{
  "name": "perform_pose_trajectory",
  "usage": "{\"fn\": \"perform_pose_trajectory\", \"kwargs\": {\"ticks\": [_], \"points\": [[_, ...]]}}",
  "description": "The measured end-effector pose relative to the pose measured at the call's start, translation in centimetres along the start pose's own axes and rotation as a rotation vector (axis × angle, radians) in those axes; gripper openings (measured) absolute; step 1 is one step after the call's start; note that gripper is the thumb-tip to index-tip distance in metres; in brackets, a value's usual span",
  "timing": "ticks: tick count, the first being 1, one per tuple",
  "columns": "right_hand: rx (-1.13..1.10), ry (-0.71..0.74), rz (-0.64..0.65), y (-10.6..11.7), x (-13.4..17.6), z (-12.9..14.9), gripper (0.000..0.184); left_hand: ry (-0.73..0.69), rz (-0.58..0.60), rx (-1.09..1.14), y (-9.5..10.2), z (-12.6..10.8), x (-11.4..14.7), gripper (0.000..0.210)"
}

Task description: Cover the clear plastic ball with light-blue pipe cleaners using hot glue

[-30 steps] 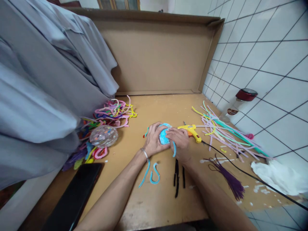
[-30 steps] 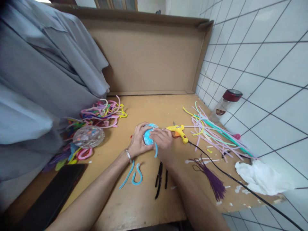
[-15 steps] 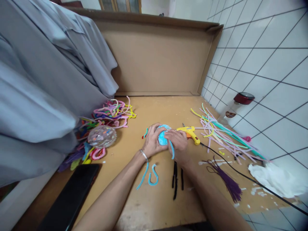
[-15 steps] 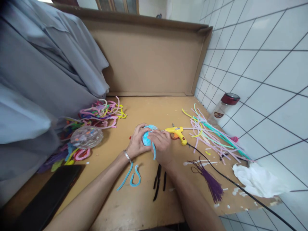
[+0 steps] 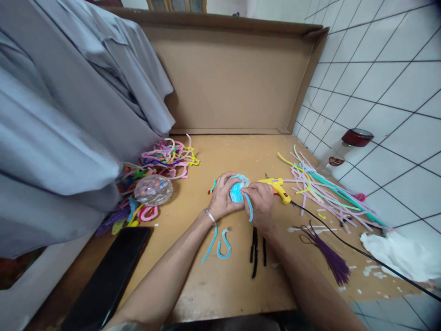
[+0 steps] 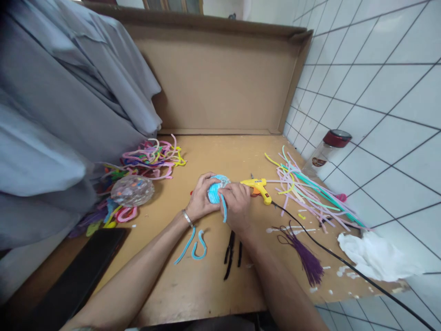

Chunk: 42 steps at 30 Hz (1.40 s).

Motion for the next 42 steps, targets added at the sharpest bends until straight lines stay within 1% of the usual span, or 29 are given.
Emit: {"fn": "perform_pose_trajectory", "kwargs": {"ticks": [6,14,17,20,23,26,29,33,35,39,42], "points": [[-0.041,0.003,0.023,-0.34,0.37,-0.09,0.011,-0.017,-0.005,0.009,-0.04,0.09,0.02,0.06],[-0.057,-0.071,0.072,-0.43,0.54,-0.37,0.013,0.029,0.016,-0.023,-0.01,-0.19,0.0,0.06],[-0.056,-0.062,0.067,-0.45,0.51,-0.41,0.013,0.024,-0.011,-0.03,0.0,-0.35,-0.06,0.063],[-0.042,-0.061,0.062,-0.5,0.5,-0.41,0.014,0.015,-0.047,-0.022,0.05,-0.48,-0.07,0.061],[-0.054,-0.066,0.066,-0.54,0.48,-0.37,0.015,0.024,-0.023,-0.023,0.1,-0.51,-0.08,0.055],[-0.064,-0.058,0.056,-0.5,0.46,-0.28,0.014,0.027,0.009,-0.034,0.2,-0.44,-0.08,0.054],[-0.056,-0.047,0.066,-0.53,0.46,-0.22,0.014,0.005,0.008,-0.032,0.31,-0.41,-0.08,0.056],[-0.058,-0.042,0.066,-0.64,0.54,-0.25,0.014,0.012,0.002,-0.029,0.24,-0.36,-0.06,0.055],[-0.062,-0.035,0.057,-0.65,0.58,-0.26,0.013,0.008,-0.007,-0.032,0.16,-0.35,-0.04,0.056],[-0.066,-0.054,0.087,-0.72,0.63,-0.32,0.015,-0.007,-0.032,-0.04,0.16,-0.35,-0.03,0.062],[-0.069,-0.063,0.108,-0.68,0.64,-0.34,0.016,0.011,0.009,-0.05,0.3,-0.49,-0.09,0.065]]}}
Point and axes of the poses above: each hand's wrist, its own x-axis away from the middle knuckle, its own y-axis out of the back of the hand, z = x × y, the point moved 3 cm from there along -x, towards the middle knuckle, and after that the axes turned 15 degrees about z, right-handed, at the moved point
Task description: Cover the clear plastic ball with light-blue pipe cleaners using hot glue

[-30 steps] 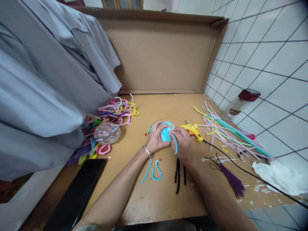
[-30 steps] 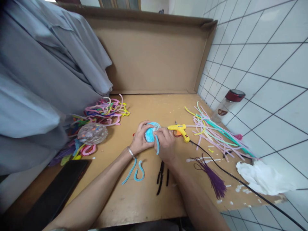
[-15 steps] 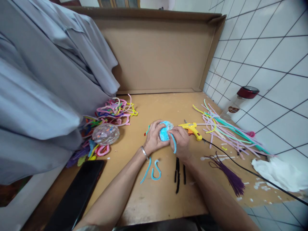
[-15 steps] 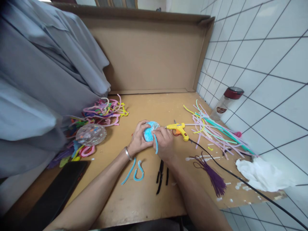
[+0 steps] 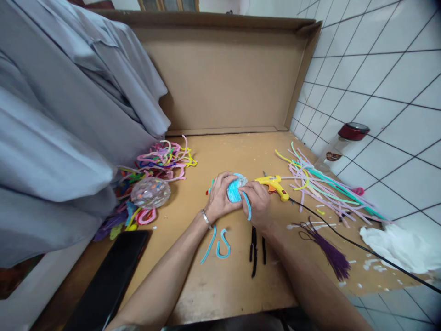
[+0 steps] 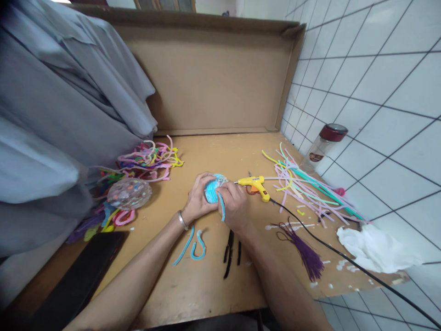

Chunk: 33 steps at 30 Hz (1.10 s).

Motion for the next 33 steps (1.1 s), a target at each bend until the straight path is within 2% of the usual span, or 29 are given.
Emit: {"fn": "perform_pose_trajectory", "kwargs": {"ticks": [5,16,24,33], "points": [[-0.007,-0.001,0.024,0.04,0.0,-0.02,0.018,0.058,0.078,0.024,0.25,-0.14,-0.1,0.058],[-0.002,0.002,-0.007,-0.13,0.02,0.0,0.015,0.031,0.038,0.072,0.19,-0.03,-0.21,0.054],[-0.018,-0.029,0.019,-0.1,0.2,-0.17,0.017,0.02,-0.018,0.048,-0.12,0.19,-0.01,0.066],[0.002,-0.016,-0.016,-0.12,0.1,-0.14,0.015,0.04,0.037,0.055,0.08,0.03,-0.06,0.057]]}}
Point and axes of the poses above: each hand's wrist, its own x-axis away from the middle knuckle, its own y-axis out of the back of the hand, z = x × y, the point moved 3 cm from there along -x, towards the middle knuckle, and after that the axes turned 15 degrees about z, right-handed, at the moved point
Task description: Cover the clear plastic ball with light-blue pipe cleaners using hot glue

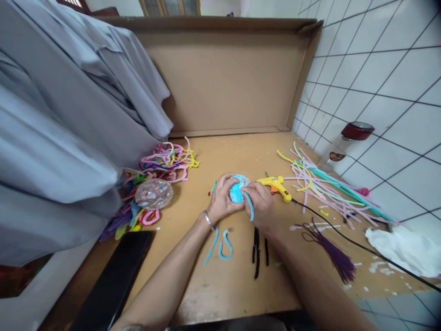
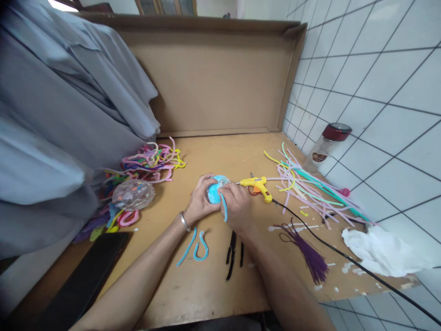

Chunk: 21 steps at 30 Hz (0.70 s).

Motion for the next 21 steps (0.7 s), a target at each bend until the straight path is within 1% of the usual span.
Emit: {"fn": "perform_pose_trajectory", "kwargs": {"ticks": [6,10,16,21], "points": [[-0.011,0.002,0.016,0.01,-0.04,0.08,0.017,-0.001,-0.018,0.009,-0.09,0.05,0.01,0.06],[0.003,0.014,-0.006,0.07,-0.08,0.12,0.015,-0.03,-0.022,-0.005,-0.08,-0.13,0.04,0.065],[0.001,0.022,-0.011,-0.01,-0.05,-0.01,0.015,0.012,0.02,0.016,0.01,-0.11,-0.06,0.058],[-0.03,0.02,0.015,-0.2,0.04,-0.1,0.017,-0.026,0.003,0.048,0.05,0.08,-0.08,0.058]]}}
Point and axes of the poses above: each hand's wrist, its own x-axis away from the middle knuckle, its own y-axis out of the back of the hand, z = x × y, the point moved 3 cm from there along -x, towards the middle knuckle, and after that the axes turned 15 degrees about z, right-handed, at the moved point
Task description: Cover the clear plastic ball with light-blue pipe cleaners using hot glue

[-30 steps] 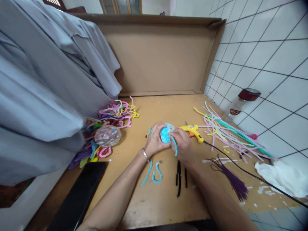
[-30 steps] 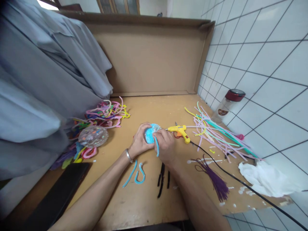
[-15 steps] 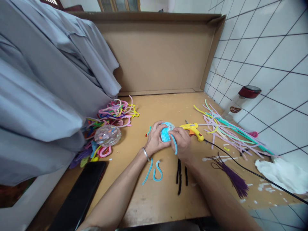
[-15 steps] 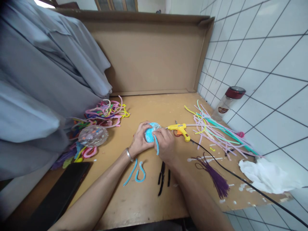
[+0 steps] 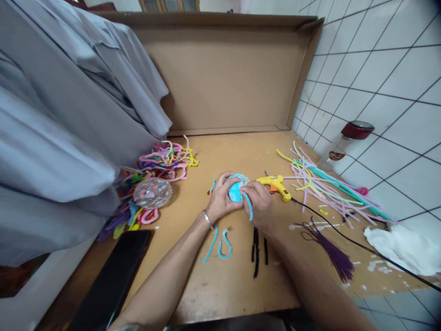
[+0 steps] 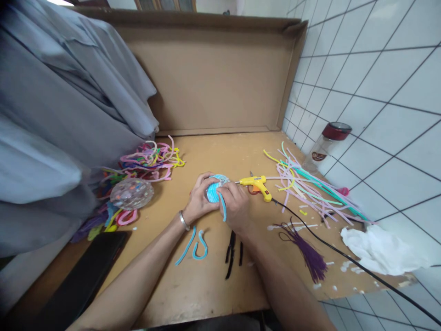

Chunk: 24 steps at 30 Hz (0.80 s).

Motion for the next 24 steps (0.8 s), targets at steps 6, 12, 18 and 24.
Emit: {"fn": "perform_pose_trajectory", "kwargs": {"ticks": [6,12,18,24], "points": [[0.007,-0.009,-0.022,0.17,-0.08,0.19,0.016,-0.014,-0.019,-0.014,-0.13,-0.17,0.06,0.06],[0.019,-0.012,-0.04,0.21,-0.06,0.13,0.016,-0.036,-0.077,-0.024,-0.39,0.14,0.21,0.06],[0.014,-0.005,-0.058,0.3,-0.22,0.15,0.015,-0.051,-0.043,-0.052,-0.33,0.32,0.2,0.055],[0.012,-0.001,-0.03,0.3,-0.16,0.07,0.015,-0.025,-0.024,-0.032,-0.2,0.24,0.08,0.056]]}}
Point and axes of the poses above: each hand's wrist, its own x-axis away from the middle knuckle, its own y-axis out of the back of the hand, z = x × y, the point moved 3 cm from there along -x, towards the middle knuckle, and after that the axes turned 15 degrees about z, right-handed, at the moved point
